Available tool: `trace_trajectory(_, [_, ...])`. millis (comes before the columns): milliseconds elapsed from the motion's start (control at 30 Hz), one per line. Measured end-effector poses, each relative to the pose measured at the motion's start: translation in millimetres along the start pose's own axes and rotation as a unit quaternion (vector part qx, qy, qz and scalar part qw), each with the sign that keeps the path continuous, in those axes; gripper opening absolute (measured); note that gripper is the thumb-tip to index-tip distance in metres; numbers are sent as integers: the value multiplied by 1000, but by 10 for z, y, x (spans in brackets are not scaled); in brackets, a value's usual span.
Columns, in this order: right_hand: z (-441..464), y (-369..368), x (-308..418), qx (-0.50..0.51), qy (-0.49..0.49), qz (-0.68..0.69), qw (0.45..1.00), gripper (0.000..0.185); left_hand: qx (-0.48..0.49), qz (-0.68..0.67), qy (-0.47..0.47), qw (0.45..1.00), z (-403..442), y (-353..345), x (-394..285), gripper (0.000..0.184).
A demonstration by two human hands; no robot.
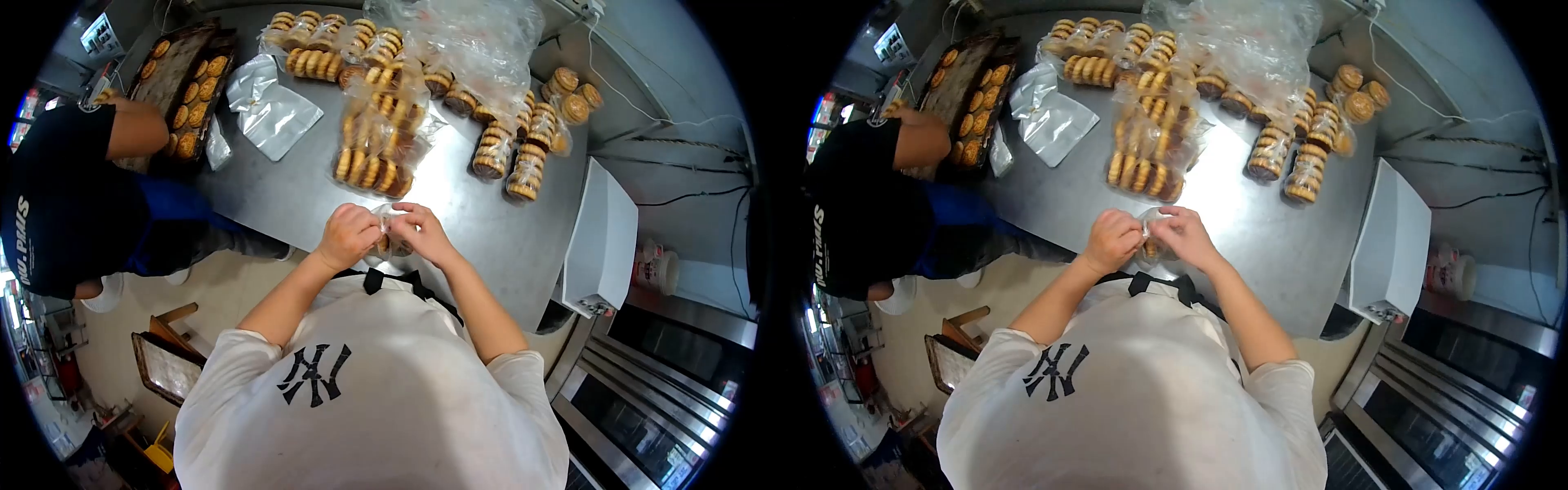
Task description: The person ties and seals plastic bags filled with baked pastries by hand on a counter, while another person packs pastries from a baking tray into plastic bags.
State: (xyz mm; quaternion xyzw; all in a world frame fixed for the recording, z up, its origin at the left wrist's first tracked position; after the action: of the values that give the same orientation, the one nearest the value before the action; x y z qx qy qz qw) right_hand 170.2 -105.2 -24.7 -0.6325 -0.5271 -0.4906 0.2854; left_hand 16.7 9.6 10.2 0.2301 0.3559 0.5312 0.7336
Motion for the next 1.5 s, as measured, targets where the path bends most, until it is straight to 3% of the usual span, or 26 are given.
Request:
trace_trajectory(67, [64,-124,-54,-45,-29,65,996,21,-7,17,-38,999,7,-4,41,20])
trace_trajectory(133, [44,-214,38,-147,108,-73,981,19,14,-8,-30,999,-3,74,84,23])
trace_trajectory(200, [18,-147,-36,-194,131,-111,966,25,31,-31,-21,999,-100,169,167,26])
trace_trajectory(267, [57,37,-462,-288,24,-273,918,27,166,-54,57,983,-385,133,362,27])
trace_trajectory(300, [67,30,-543,-294,24,-273,916,27,165,-55,51,983,-478,68,380,27])
trace_trajectory(367, [17,-64,-688,-312,-62,-104,942,25,124,-97,177,972,-713,-16,384,25])
trace_trajectory(400, [-20,-135,-641,-318,-69,-101,940,25,130,-103,173,971,-755,-80,356,25])
trace_trajectory(433, [-49,-213,-524,-257,-147,157,942,22,53,-301,342,889,-766,-184,355,20])
trace_trajectory(467, [-46,-315,-370,-178,-206,406,873,20,-23,-473,482,737,-770,-294,374,17])
trace_trajectory(500, [-77,-399,-224,-122,-229,534,805,13,-110,-620,558,540,-598,-266,320,15])
trace_trajectory(533, [-90,-426,-274,-132,-229,537,801,13,-100,-624,558,537,-592,-226,365,15])
trace_trajectory(600, [-53,-372,-404,-148,-209,436,863,18,-8,-557,379,739,-513,-176,482,16])
trace_trajectory(633, [-45,-371,-448,-342,-184,265,883,22,33,-508,276,815,-478,-169,505,19])
trace_trajectory(667, [-3,-385,-488,-350,-182,262,881,22,70,-445,163,878,-417,-170,556,22])
trace_trajectory(733, [-5,-412,-436,-370,-118,204,899,24,131,-287,-57,947,-315,-117,517,32])
trace_trajectory(767, [33,-418,-403,-332,-114,169,921,13,177,-218,-132,951,-274,-57,484,33])
trace_trajectory(800, [54,-449,-366,-325,-114,164,924,13,173,-214,-125,953,-265,-77,485,33])
trace_trajectory(867, [151,-448,-291,-304,-87,419,851,11,283,-198,-98,933,-200,-200,506,35])
trace_trajectory(933, [137,-382,-332,-272,-132,490,817,12,259,-198,-37,945,-306,-390,529,22])
trace_trajectory(1000, [219,-262,-584,-208,-141,132,959,9,136,-294,173,930,-444,-443,524,13])
trace_trajectory(1067, [237,-245,-403,-145,-150,64,976,21,77,-304,229,921,-497,-429,409,12])
trace_trajectory(1167, [433,-221,-201,-45,-108,-263,958,47,56,-291,299,907,-546,-480,295,10])
trace_trajectory(1267, [698,-203,-232,83,-173,-339,921,29,-6,-300,346,889,-610,-557,197,8])
trace_trajectory(1333, [685,-214,-142,83,-182,-366,909,31,-8,-297,373,879,-603,-510,156,6])
trace_trajectory(1400, [672,-209,-286,-60,-88,-270,957,27,-63,-309,392,864,-670,-506,144,6])
trace_trajectory(1500, [413,-92,-142,-58,-94,-129,985,24,-58,-268,372,887,-695,-488,88,7])
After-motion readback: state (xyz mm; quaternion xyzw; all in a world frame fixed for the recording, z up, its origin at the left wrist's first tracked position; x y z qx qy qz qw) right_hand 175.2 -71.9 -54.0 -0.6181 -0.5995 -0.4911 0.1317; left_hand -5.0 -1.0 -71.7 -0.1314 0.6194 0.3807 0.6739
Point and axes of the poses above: each hand's wrist, its own z-axis towards the middle knuckle, its own y-axis out of the back of the hand, x = y × z, the point moved 2 cm from there along z, towards the middle knuckle, and after that the axes turned 8 degrees about -y, right-handed, at the moved point
